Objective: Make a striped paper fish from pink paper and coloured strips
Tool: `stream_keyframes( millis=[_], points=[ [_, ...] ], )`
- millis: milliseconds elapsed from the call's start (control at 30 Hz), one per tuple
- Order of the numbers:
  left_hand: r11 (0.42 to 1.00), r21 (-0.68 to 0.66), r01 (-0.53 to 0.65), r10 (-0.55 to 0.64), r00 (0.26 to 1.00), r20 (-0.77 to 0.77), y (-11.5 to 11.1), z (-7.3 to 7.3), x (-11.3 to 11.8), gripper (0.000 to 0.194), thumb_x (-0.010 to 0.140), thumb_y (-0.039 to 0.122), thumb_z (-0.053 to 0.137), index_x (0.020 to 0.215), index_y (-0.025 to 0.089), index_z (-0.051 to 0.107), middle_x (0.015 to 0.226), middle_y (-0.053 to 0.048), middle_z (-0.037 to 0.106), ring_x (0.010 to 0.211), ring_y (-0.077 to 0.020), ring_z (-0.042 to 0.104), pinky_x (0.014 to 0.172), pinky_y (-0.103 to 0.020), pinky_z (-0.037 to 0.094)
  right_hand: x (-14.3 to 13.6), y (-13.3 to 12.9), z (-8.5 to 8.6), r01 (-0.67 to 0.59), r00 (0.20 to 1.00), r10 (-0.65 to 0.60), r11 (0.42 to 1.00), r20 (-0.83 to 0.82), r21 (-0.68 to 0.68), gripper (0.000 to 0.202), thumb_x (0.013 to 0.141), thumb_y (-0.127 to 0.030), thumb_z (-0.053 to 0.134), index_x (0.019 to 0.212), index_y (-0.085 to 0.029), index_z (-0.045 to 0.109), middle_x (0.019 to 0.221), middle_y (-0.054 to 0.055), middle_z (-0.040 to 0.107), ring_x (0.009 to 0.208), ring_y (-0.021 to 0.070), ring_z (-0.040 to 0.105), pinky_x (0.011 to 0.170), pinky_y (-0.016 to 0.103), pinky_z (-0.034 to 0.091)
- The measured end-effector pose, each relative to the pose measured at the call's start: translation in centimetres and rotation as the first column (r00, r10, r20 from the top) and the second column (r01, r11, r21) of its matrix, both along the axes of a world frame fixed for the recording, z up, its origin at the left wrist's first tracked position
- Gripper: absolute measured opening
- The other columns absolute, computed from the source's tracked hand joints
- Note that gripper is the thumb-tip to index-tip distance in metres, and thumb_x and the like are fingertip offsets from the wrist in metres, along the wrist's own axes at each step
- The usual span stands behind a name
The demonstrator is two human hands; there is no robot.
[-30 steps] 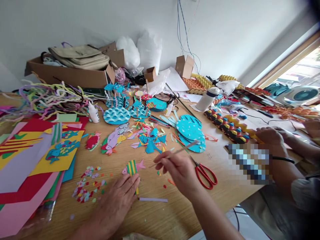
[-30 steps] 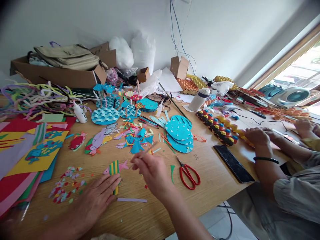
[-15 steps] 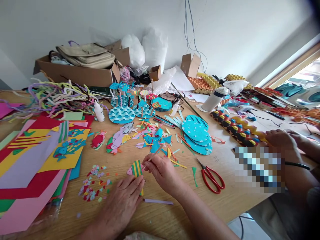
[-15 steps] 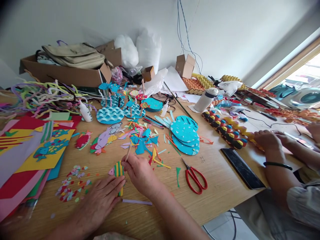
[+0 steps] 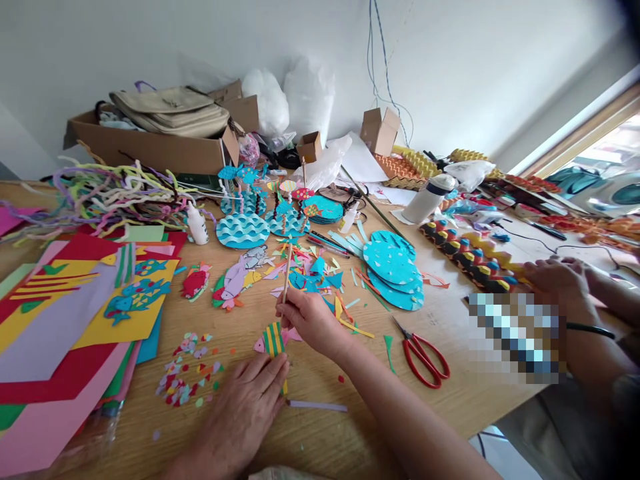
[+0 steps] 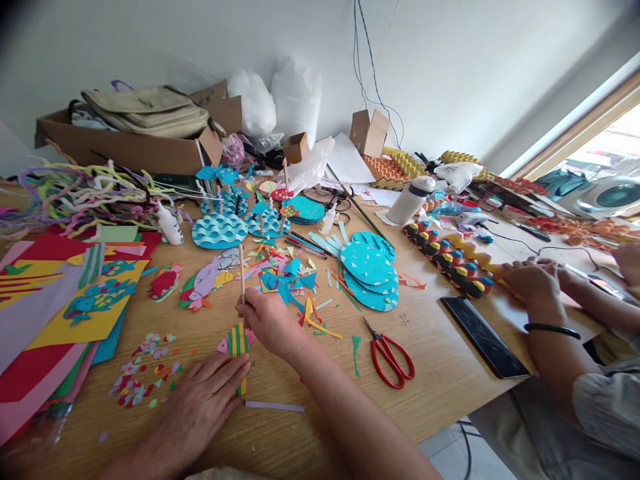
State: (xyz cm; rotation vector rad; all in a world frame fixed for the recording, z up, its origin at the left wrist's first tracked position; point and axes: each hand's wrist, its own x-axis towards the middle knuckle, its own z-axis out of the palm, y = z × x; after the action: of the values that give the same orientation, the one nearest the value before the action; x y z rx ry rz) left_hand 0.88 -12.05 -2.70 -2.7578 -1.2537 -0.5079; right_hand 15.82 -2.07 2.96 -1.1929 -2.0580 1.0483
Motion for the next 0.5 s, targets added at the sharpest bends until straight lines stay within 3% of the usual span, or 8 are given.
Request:
stream_keyframes(
  millis=[233, 500],
  points=[
    [1.0, 0.023, 0.0, 0.0, 1.0, -0.003, 0.0, -0.3, 0.0, 0.027, 0.088, 0.022, 0.042, 0.109, 0.017, 0.059, 0.111, -0.001, 0.065, 0.095, -0.0187, 0.057, 0.074, -0.032, 0.042, 0.2, -0.5, -0.1, 0.036, 0.997, -0.036, 0.999, -0.065, -0.004, 0.016, 0.082, -0.01, 0.043, 0.07, -0.02, 0.045, 0.055, -0.004, 0.053, 0.05, 0.0086, 0.055, 0.05, 0.017, 0.04],
    [0.998, -0.068, -0.017, 0.014, 0.999, -0.039, 0.0, -0.2, -0.1, 0.03, 0.086, 0.021, 0.045, 0.113, 0.02, 0.057, 0.115, -0.002, 0.062, 0.1, -0.0196, 0.055, 0.079, -0.033, 0.042, -0.2, 0.4, -0.3, 0.061, 0.997, -0.062, 0.998, -0.041, -0.014, 0.017, 0.082, -0.008, 0.044, 0.07, -0.02, 0.046, 0.053, -0.006, 0.052, 0.048, 0.0075, 0.053, 0.049, 0.016, 0.039]
  ],
)
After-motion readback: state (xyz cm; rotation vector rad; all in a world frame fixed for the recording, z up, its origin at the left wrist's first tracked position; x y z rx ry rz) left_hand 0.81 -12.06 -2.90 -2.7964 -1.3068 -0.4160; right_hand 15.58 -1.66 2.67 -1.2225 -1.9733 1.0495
